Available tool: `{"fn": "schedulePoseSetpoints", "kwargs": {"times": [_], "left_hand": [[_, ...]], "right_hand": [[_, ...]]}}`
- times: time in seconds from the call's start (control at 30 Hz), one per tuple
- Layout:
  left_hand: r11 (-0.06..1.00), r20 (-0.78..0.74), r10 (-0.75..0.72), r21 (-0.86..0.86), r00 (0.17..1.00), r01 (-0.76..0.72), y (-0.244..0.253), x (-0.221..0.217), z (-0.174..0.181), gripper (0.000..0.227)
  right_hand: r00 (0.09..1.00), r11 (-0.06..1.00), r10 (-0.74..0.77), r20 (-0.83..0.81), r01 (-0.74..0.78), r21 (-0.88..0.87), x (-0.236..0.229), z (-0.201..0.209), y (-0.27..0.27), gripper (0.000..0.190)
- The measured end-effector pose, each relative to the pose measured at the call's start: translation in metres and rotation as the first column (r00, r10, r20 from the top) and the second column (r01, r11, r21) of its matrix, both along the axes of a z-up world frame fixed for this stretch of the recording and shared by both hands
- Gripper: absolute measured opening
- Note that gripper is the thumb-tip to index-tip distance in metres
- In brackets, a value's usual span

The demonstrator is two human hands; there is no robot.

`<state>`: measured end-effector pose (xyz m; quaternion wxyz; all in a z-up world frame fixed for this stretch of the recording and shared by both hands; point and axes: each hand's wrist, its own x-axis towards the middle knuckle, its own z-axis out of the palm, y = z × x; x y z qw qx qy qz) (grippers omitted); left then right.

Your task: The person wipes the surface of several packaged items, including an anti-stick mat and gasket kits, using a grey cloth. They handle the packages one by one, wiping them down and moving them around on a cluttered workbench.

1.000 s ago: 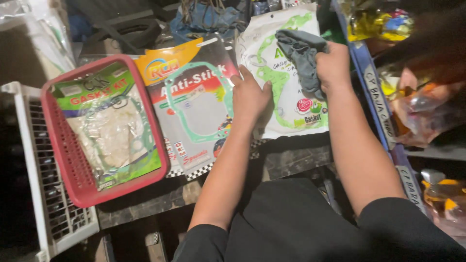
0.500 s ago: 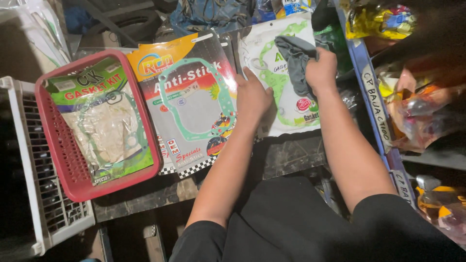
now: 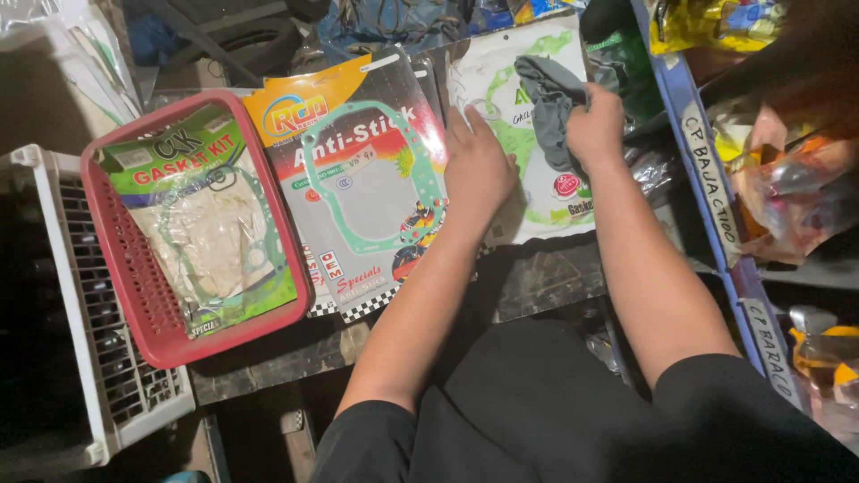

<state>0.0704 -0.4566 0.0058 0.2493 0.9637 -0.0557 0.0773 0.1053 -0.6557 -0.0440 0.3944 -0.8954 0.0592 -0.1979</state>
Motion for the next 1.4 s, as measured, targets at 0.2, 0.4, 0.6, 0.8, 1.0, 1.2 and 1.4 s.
{"fn": "schedulePoseSetpoints", "kwargs": {"times": [0.2,0.4,0.6,0.8,1.0,1.2,1.4], "left_hand": [[0.974,0.059,-0.186,0.143,0.981,0.176,0.000,0.004,-0.031,0.081],[0.929,-0.021,-0.234,0.291,0.972,0.230,0.005,0.001,-0.050,0.098],[0.889,-0.267,-0.210,0.349,0.941,0.297,0.005,-0.003,-0.024,0.077],[0.835,-0.310,-0.281,0.388,0.908,0.391,0.008,0.004,-0.054,0.102],[0.817,-0.431,-0.252,0.386,0.867,0.429,0.011,0.004,-0.033,0.106],[0.831,-0.346,-0.219,0.423,0.912,0.360,0.005,0.003,-0.056,0.108],[0.862,-0.336,-0.188,0.394,0.923,0.319,0.004,-0.001,-0.053,0.103]], "right_hand": [[0.993,0.997,0.005,0.114,0.004,-0.083,0.003,-0.018,0.000,0.041],[0.994,0.982,0.109,-0.020,-0.111,-0.151,-0.038,0.032,0.047,0.047],[0.898,0.822,0.270,-0.348,-0.403,-0.402,-0.066,0.032,0.064,0.056],[0.954,0.839,0.047,-0.296,-0.198,-0.507,-0.017,-0.003,0.050,0.061],[0.905,0.794,0.425,-0.015,-0.381,-0.475,0.019,-0.007,0.063,0.058],[0.812,0.705,0.584,0.007,-0.503,-0.499,0.032,0.002,0.062,0.055],[0.725,0.662,0.688,0.026,-0.612,-0.433,0.031,0.000,0.065,0.060]]}}
